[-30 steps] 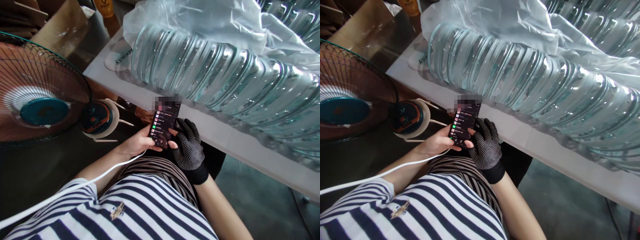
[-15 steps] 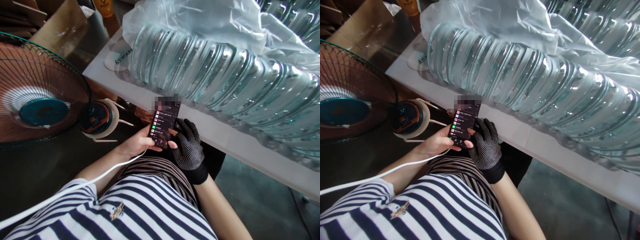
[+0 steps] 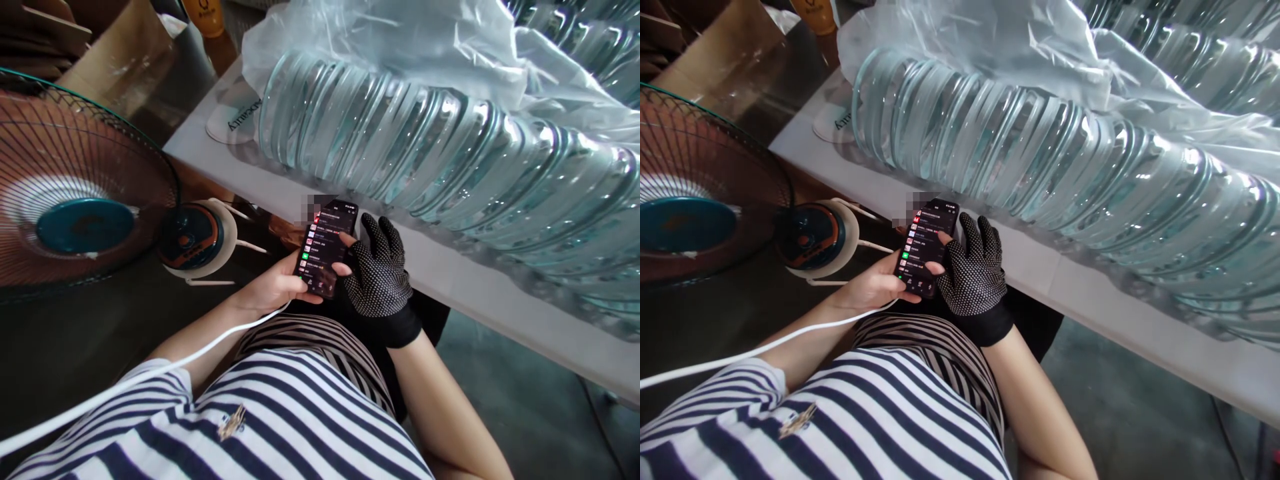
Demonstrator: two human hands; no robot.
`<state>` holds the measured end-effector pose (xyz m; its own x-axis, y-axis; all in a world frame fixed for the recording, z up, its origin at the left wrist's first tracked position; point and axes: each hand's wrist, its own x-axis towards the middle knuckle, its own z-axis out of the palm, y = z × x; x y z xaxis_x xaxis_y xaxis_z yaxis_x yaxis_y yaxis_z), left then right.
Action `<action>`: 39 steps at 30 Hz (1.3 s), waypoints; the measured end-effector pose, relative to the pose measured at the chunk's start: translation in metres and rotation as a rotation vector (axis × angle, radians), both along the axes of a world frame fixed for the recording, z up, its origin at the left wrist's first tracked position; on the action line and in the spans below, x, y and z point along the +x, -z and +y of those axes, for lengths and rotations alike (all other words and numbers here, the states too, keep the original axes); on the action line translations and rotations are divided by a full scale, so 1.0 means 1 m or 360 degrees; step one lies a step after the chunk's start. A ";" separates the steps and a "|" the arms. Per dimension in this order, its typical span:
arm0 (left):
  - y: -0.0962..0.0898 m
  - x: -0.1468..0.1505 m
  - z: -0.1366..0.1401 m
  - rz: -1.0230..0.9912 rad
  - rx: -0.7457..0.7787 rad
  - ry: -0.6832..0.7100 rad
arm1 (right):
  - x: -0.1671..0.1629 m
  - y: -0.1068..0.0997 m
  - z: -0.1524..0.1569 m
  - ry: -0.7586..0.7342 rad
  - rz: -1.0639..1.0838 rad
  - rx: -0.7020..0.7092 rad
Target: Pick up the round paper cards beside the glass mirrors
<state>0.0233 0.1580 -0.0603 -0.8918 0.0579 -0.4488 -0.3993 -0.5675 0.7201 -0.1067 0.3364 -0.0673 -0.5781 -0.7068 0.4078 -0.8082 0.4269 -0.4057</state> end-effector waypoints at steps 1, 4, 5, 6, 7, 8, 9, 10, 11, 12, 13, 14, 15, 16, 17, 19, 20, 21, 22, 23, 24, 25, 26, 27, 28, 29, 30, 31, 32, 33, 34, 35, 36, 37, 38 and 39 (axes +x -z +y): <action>-0.001 0.000 0.000 -0.0010 -0.0005 0.0000 | -0.001 -0.001 0.000 -0.0001 -0.0010 -0.0007; -0.002 -0.001 0.001 -0.0064 -0.0045 -0.0031 | -0.005 -0.006 0.002 0.0026 -0.0080 -0.0074; -0.002 -0.001 0.001 -0.0081 -0.0051 -0.0040 | -0.006 -0.008 0.002 0.0038 -0.0101 -0.0093; -0.002 -0.001 0.001 -0.0089 -0.0042 -0.0049 | -0.008 -0.010 0.003 0.0055 -0.0118 -0.0097; -0.002 -0.001 0.001 -0.0085 -0.0018 -0.0057 | -0.010 -0.011 0.003 0.0079 -0.0128 -0.0087; -0.001 0.000 0.001 -0.0076 0.0019 -0.0061 | -0.012 -0.012 0.003 0.0113 -0.0127 -0.0065; 0.000 0.000 0.000 -0.0067 0.0058 -0.0065 | -0.014 -0.012 0.003 0.0156 -0.0114 -0.0043; 0.001 0.001 -0.001 -0.0059 0.0091 -0.0068 | -0.016 -0.011 0.003 0.0203 -0.0094 -0.0019; 0.002 0.002 -0.001 -0.0055 0.0113 -0.0070 | -0.019 -0.010 0.003 0.0239 -0.0068 -0.0002; 0.002 0.002 -0.002 -0.0053 0.0123 -0.0071 | -0.021 -0.009 0.002 0.0260 -0.0040 0.0009; 0.003 0.003 -0.002 -0.0051 0.0124 -0.0071 | -0.024 -0.008 0.001 0.0265 -0.0018 0.0020; 0.003 0.003 -0.002 -0.0045 0.0122 -0.0070 | -0.027 -0.007 0.000 0.0260 -0.0004 0.0032; 0.003 0.004 -0.002 -0.0036 0.0119 -0.0072 | -0.030 -0.007 -0.001 0.0250 0.0001 0.0050; 0.003 0.004 -0.002 -0.0025 0.0118 -0.0072 | -0.032 -0.008 -0.003 0.0238 0.0000 0.0072; 0.003 0.004 -0.002 -0.0013 0.0122 -0.0072 | -0.034 -0.008 -0.005 0.0229 -0.0008 0.0098; 0.003 0.005 -0.002 0.0009 0.0134 -0.0068 | -0.037 -0.010 -0.008 0.0206 -0.0037 0.0151; 0.003 0.005 -0.002 0.0016 0.0141 -0.0064 | -0.038 -0.011 -0.010 0.0193 -0.0049 0.0177; 0.004 0.005 -0.002 0.0019 0.0147 -0.0061 | -0.038 -0.012 -0.011 0.0180 -0.0056 0.0206; 0.004 0.005 -0.003 0.0021 0.0152 -0.0060 | -0.038 -0.013 -0.013 0.0168 -0.0057 0.0237; 0.004 0.005 -0.003 0.0023 0.0156 -0.0063 | -0.037 -0.013 -0.013 0.0159 -0.0059 0.0273; 0.004 0.005 -0.003 0.0025 0.0164 -0.0067 | -0.037 -0.014 -0.014 0.0159 -0.0061 0.0309; 0.003 0.005 -0.003 0.0029 0.0174 -0.0069 | -0.036 -0.015 -0.014 0.0162 -0.0063 0.0343; 0.003 0.005 -0.003 0.0035 0.0184 -0.0069 | -0.036 -0.015 -0.014 0.0164 -0.0064 0.0369; 0.002 0.004 -0.003 0.0038 0.0193 -0.0067 | -0.036 -0.016 -0.014 0.0166 -0.0063 0.0383; 0.002 0.004 -0.003 0.0041 0.0201 -0.0061 | -0.035 -0.016 -0.014 0.0175 -0.0055 0.0383; 0.001 0.004 -0.003 0.0043 0.0206 -0.0054 | -0.035 -0.016 -0.013 0.0186 -0.0036 0.0369; 0.001 0.004 -0.003 0.0045 0.0207 -0.0050 | -0.034 -0.016 -0.012 0.0198 -0.0012 0.0343; 0.001 0.004 -0.003 0.0048 0.0205 -0.0048 | -0.033 -0.016 -0.012 0.0219 0.0009 0.0315; 0.001 0.003 -0.003 0.0053 0.0204 -0.0049 | -0.032 -0.015 -0.011 0.0242 0.0028 0.0289; 0.001 0.003 -0.003 0.0059 0.0203 -0.0049 | -0.031 -0.015 -0.011 0.0260 0.0041 0.0268; 0.001 0.003 -0.003 0.0064 0.0200 -0.0048 | -0.031 -0.014 -0.011 0.0275 0.0051 0.0257; 0.002 0.003 -0.003 0.0067 0.0197 -0.0047 | -0.030 -0.014 -0.011 0.0287 0.0060 0.0252; 0.002 0.003 -0.003 0.0068 0.0196 -0.0046 | -0.029 -0.013 -0.011 0.0294 0.0070 0.0247; 0.002 0.004 -0.004 0.0068 0.0194 -0.0046 | -0.029 -0.013 -0.011 0.0293 0.0081 0.0242; 0.002 0.004 -0.004 0.0066 0.0192 -0.0047 | -0.029 -0.013 -0.011 0.0286 0.0092 0.0235; 0.003 0.004 -0.004 0.0065 0.0188 -0.0046 | -0.029 -0.013 -0.011 0.0282 0.0095 0.0231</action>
<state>0.0270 0.1542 -0.0628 -0.9112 0.0823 -0.4037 -0.3532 -0.6604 0.6626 -0.1362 0.3254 -0.0547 -0.6762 -0.6500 0.3467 -0.7362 0.6147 -0.2833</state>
